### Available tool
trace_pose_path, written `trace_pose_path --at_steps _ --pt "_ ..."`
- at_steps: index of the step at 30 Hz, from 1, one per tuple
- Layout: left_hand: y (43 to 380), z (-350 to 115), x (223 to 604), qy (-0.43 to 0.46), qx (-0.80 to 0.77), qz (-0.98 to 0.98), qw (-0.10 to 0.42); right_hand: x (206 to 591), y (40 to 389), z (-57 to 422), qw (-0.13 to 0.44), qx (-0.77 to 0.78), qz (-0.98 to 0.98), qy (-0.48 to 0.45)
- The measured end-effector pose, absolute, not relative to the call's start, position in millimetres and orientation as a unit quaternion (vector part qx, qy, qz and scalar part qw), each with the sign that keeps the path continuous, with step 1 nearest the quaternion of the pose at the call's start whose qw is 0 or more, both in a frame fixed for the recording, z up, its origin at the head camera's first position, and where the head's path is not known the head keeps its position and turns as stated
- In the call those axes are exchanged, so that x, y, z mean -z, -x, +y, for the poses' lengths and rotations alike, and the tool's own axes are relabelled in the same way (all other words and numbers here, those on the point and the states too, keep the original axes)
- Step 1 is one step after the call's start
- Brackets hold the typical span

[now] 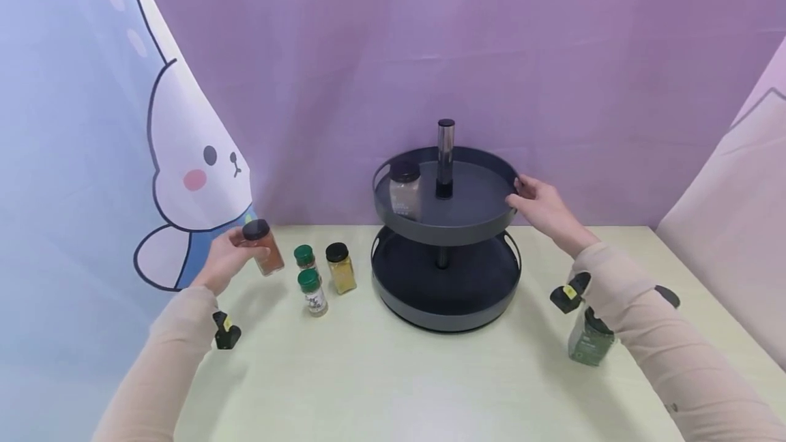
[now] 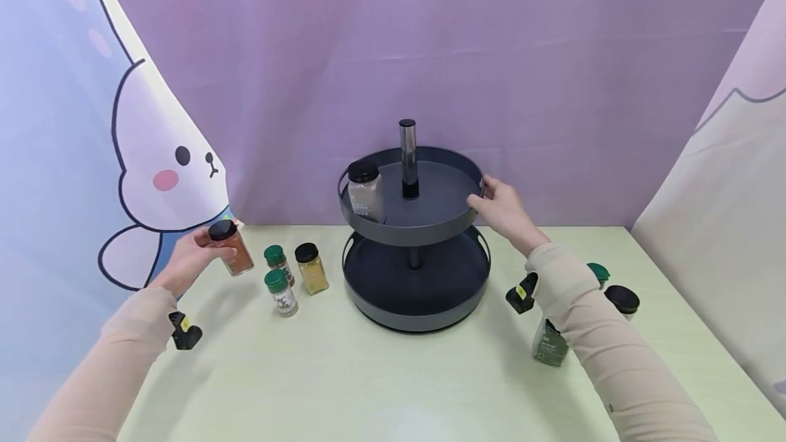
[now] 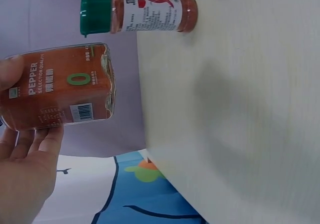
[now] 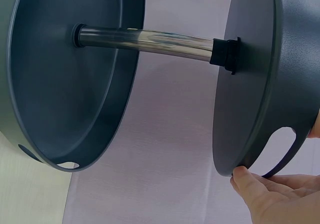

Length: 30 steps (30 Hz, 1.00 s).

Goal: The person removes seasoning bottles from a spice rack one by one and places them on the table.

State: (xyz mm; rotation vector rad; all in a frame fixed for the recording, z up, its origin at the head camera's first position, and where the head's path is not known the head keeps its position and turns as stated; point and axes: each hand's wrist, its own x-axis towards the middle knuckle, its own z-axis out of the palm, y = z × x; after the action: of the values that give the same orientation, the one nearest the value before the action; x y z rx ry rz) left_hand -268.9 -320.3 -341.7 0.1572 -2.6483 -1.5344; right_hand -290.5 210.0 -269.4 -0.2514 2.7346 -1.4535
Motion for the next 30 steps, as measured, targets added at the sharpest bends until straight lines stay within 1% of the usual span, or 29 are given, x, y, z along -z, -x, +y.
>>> trace_pose_path --at_steps 8,15,22,30 --pt "271.4 -317.3 358.9 -0.078 0.508 -0.857 0.022 268.3 291.4 210.1 0.021 0.468 0.880 0.077" --pt "277.6 -312.8 377.0 -0.103 0.511 -0.853 0.023 269.9 291.6 209.7 0.017 0.474 0.877 0.073" --pt "279.6 -307.5 391.1 -0.104 0.520 -0.848 0.014 271.9 290.5 208.5 0.016 0.479 0.874 0.072" --pt "279.1 -302.5 398.0 -0.100 0.530 -0.842 0.010 273.2 290.0 208.1 0.014 0.481 0.874 0.071"
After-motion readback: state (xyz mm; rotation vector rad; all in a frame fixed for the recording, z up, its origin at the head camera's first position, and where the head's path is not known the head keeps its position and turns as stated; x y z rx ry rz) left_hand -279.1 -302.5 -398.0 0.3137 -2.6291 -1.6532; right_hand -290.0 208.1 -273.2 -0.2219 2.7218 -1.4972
